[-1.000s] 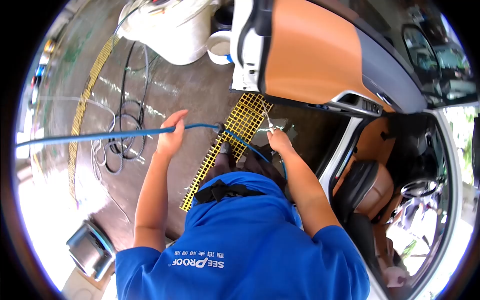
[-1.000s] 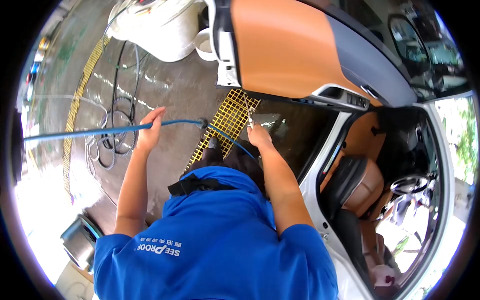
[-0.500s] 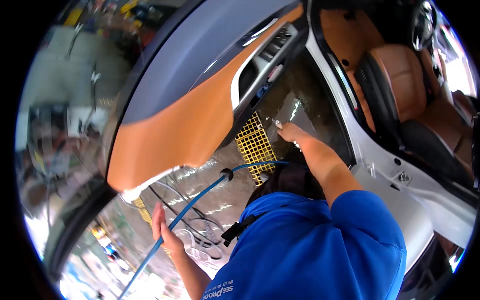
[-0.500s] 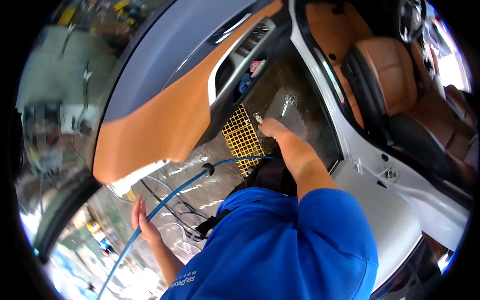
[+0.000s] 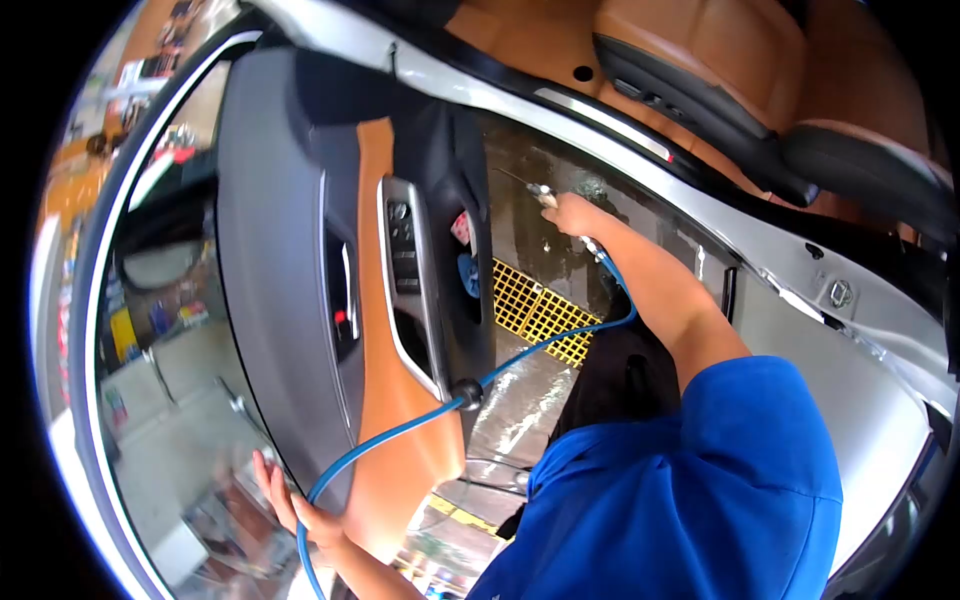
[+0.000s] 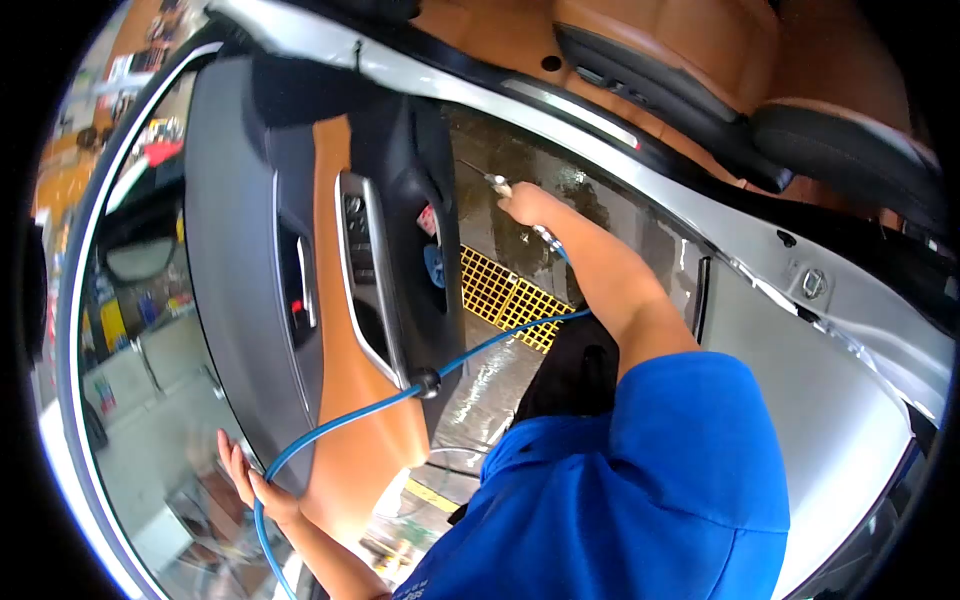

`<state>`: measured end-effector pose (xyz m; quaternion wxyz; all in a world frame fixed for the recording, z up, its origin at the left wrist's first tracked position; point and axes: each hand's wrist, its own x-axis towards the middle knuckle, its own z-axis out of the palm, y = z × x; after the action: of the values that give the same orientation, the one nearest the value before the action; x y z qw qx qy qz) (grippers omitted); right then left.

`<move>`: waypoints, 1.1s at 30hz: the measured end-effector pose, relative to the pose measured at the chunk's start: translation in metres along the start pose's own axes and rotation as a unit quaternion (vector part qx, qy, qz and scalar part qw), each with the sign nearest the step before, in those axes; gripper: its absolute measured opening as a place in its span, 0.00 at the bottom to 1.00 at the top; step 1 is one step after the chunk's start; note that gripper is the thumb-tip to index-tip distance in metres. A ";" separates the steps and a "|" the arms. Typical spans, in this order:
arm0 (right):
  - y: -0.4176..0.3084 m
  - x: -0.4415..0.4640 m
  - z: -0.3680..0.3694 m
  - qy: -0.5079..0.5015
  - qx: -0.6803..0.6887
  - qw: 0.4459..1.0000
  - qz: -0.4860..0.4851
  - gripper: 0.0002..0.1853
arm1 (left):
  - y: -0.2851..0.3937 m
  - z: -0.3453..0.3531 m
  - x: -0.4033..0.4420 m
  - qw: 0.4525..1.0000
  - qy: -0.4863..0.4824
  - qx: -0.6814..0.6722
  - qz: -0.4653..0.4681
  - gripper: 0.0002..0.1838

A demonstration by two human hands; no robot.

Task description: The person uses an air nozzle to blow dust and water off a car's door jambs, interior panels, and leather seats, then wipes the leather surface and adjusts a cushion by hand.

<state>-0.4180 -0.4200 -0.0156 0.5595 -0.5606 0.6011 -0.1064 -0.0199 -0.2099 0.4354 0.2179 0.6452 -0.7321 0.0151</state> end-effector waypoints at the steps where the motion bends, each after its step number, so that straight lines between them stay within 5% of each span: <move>1: -0.008 0.007 -0.012 0.009 0.014 1.000 0.010 0.24 | -0.008 0.015 0.019 0.999 -0.037 -0.015 -0.007 0.22; 3: -0.018 0.029 -0.029 0.050 0.008 0.999 0.011 0.25 | -0.010 0.040 0.049 0.973 -0.126 0.145 0.128 0.23; 11: -0.058 0.138 -0.060 0.108 0.039 0.991 -0.064 0.23 | -0.007 0.057 0.063 0.961 -0.163 0.175 0.138 0.25; 16: -0.032 0.189 -0.047 0.027 -0.003 0.999 0.026 0.19 | -0.010 0.058 0.065 0.949 -0.189 0.202 0.152 0.26; 33: 0.025 0.100 0.115 -0.097 -0.026 0.991 0.087 0.16 | -0.013 0.066 0.063 0.950 -0.178 0.191 0.169 0.28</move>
<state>-0.3150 -0.4334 -0.1303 0.6076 -0.5281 0.5932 0.0133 -0.0317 -0.2916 0.3935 -0.0490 0.5334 -0.8410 0.0764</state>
